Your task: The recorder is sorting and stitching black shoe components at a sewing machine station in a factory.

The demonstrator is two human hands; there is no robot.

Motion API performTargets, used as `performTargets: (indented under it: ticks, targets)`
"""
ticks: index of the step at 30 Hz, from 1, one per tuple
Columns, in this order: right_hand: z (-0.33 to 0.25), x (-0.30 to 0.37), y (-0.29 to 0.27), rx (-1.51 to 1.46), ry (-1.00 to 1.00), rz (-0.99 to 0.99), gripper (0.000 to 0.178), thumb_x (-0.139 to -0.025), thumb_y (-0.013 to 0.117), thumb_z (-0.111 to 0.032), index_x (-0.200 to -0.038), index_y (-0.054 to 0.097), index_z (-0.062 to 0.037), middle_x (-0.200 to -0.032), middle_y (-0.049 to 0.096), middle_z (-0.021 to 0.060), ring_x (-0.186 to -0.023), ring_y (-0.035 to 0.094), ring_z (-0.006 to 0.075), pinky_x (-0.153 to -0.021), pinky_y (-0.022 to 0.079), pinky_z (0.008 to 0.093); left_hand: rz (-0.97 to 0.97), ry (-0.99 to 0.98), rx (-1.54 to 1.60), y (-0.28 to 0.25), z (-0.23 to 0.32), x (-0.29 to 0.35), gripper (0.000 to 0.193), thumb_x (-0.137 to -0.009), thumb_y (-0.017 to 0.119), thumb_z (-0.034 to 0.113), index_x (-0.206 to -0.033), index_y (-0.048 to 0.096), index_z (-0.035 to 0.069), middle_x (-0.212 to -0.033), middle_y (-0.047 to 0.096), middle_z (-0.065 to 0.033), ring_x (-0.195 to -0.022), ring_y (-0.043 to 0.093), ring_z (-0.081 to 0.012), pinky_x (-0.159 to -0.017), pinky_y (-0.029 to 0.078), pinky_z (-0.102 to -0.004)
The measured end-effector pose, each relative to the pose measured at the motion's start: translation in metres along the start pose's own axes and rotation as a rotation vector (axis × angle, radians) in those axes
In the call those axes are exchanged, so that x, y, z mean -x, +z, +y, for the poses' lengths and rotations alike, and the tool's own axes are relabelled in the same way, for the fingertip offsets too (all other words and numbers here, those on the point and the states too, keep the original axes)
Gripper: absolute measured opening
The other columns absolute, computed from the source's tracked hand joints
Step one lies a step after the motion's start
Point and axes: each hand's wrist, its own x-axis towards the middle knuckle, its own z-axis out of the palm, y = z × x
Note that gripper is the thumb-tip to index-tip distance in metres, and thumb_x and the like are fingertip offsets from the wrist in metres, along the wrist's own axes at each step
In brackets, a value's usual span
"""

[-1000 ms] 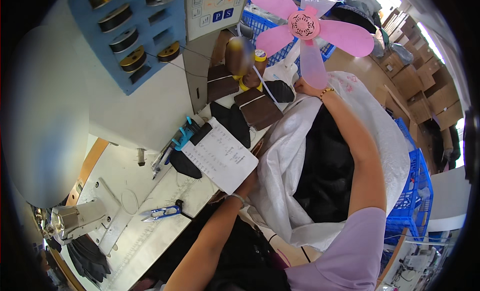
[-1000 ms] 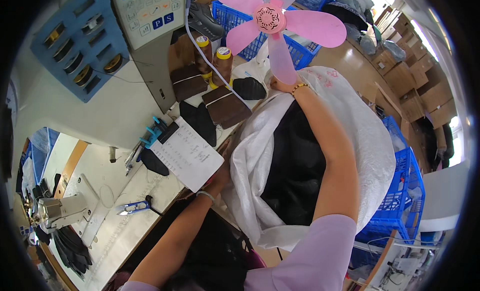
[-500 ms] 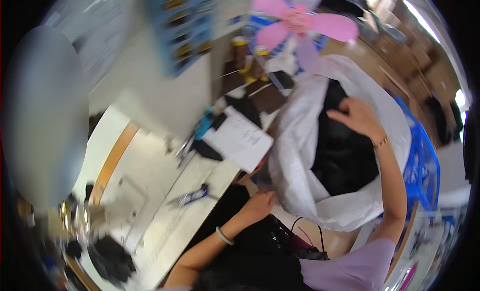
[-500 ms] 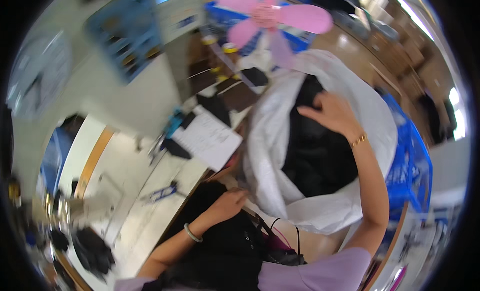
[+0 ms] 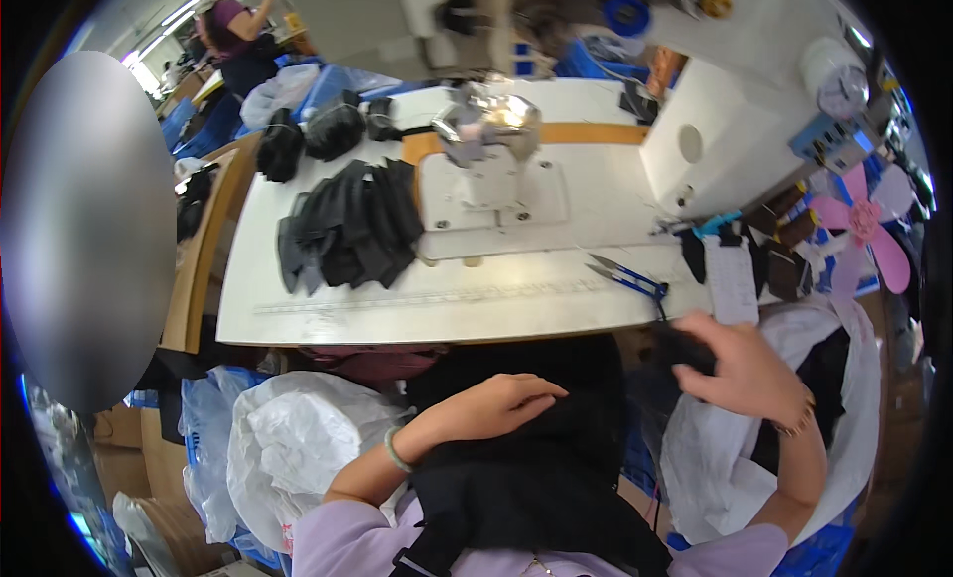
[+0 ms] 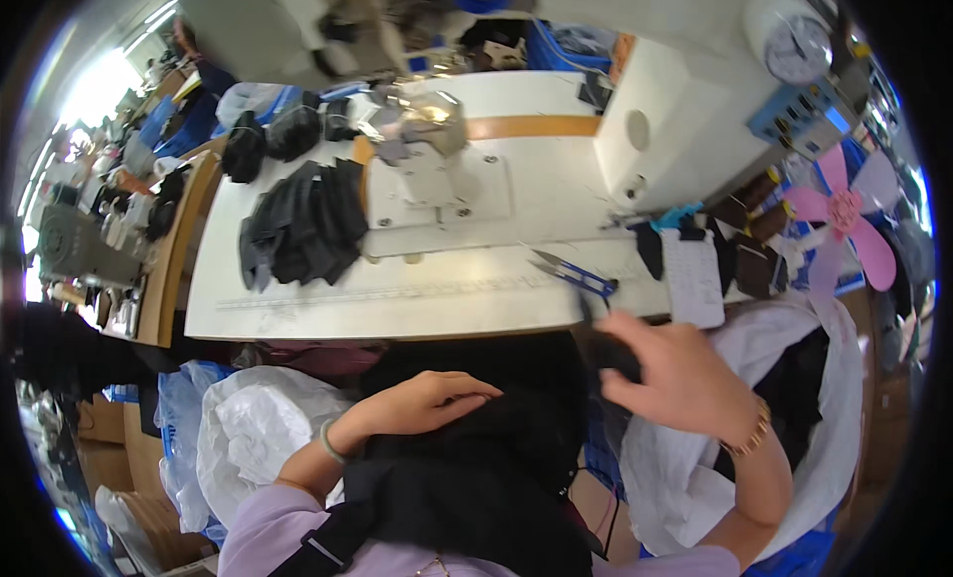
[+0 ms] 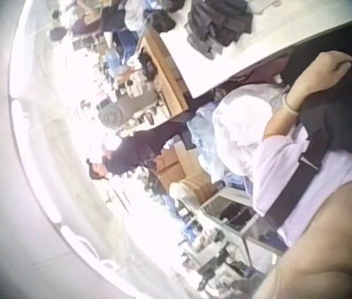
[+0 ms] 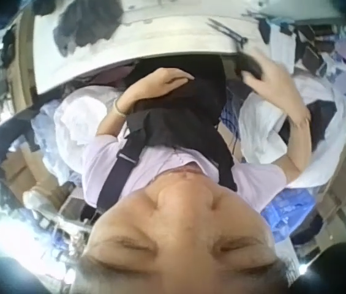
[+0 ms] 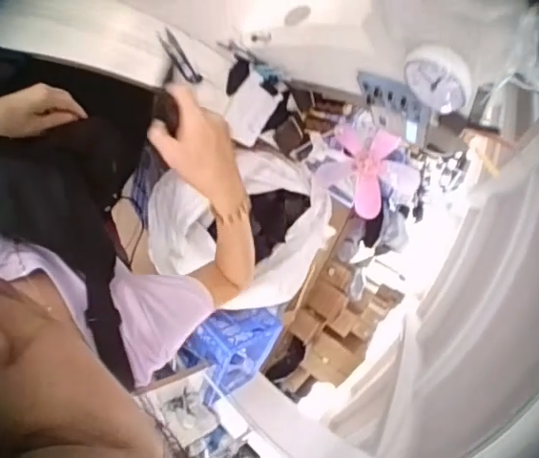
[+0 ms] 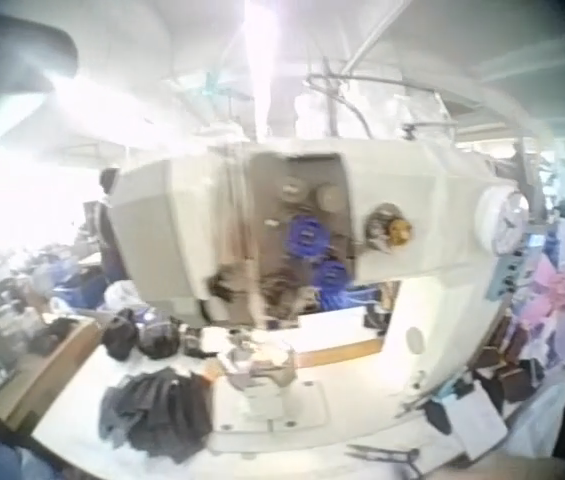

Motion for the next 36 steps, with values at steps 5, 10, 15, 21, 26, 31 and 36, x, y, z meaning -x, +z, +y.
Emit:
performTargets:
  ticks: [5,10,15,21,26,31,36]
  targets:
    - [-0.004,-0.132,0.053,-0.377,-0.423,-0.348,0.048,-0.083,0.070,-0.019,-0.126,0.054,-0.0043,-0.118,0.062,0.0139,-0.108,0.059,0.0235,-0.092,0.045,0.0311,0.698,-0.102,-0.246,-0.053,-0.006,0.043,0.020,-0.089,0.056,0.001,-0.108,0.063,-0.001,-0.103,0.065,-0.0151,-0.099,0.064,-0.0272,-0.085,0.049,-0.0348]
    - [0.054,-0.218,0.103,-0.616,-0.188,-0.359,0.055,-0.081,0.071,-0.015,-0.130,0.051,0.0000,-0.122,0.061,0.0123,-0.113,0.056,0.0192,-0.096,0.043,0.0295,1.010,0.008,-0.859,-0.112,-0.023,0.052,0.022,-0.081,0.062,0.000,-0.103,0.065,0.001,-0.112,0.062,-0.0115,-0.115,0.056,-0.0278,-0.097,0.043,-0.0420]
    - [-0.001,-0.205,0.085,0.077,-0.086,-0.121,0.048,-0.078,0.075,-0.029,-0.111,0.054,-0.0020,-0.108,0.064,0.0182,-0.105,0.061,0.0316,-0.084,0.048,0.0387,0.846,0.022,-1.005,-0.147,-0.021,0.044,0.024,-0.081,0.065,0.005,-0.105,0.065,0.003,-0.120,0.060,-0.0104,-0.121,0.052,-0.0273,-0.104,0.039,-0.0433]
    - [0.004,-0.194,0.103,0.517,-0.327,0.442,0.038,-0.075,0.076,-0.028,-0.097,0.053,-0.0080,-0.084,0.060,0.0090,-0.084,0.061,0.0302,-0.075,0.046,0.0387,0.650,0.159,-0.948,-0.135,-0.027,0.028,0.038,-0.082,0.068,0.013,-0.119,0.060,0.006,-0.127,0.056,-0.0107,-0.126,0.049,-0.0273,-0.106,0.038,-0.0426]
    - [0.001,-0.196,0.099,0.042,-0.370,0.425,0.025,-0.076,0.075,-0.025,-0.079,0.057,-0.0083,-0.075,0.056,0.0068,-0.075,0.060,0.0208,-0.070,0.046,0.0351,0.498,0.200,-0.884,-0.094,-0.038,0.012,0.052,-0.085,0.067,0.024,-0.133,0.051,0.014,-0.137,0.049,-0.0105,-0.129,0.045,-0.0278,-0.108,0.035,-0.0433]
    - [-0.023,-0.210,0.033,-1.162,-0.269,0.656,0.048,-0.095,0.053,-0.046,-0.065,0.052,-0.0089,-0.055,0.045,-0.0041,-0.040,0.044,0.0072,-0.038,0.031,0.0215,0.514,0.146,-0.811,-0.078,-0.048,0.006,0.054,-0.086,0.066,0.026,-0.136,0.049,0.014,-0.142,0.043,-0.0122,-0.134,0.038,-0.0305,-0.111,0.030,-0.0453]
    - [-0.050,-0.232,0.007,-1.191,-0.237,0.572,0.031,-0.093,0.050,-0.026,-0.068,0.048,-0.0074,-0.051,0.039,-0.0035,-0.039,0.037,0.0065,-0.040,0.027,0.0214,0.533,0.122,-0.722,-0.077,-0.046,0.005,0.057,-0.083,0.069,0.022,-0.136,0.049,0.013,-0.144,0.040,-0.0135,-0.135,0.035,-0.0339,-0.110,0.030,-0.0453]
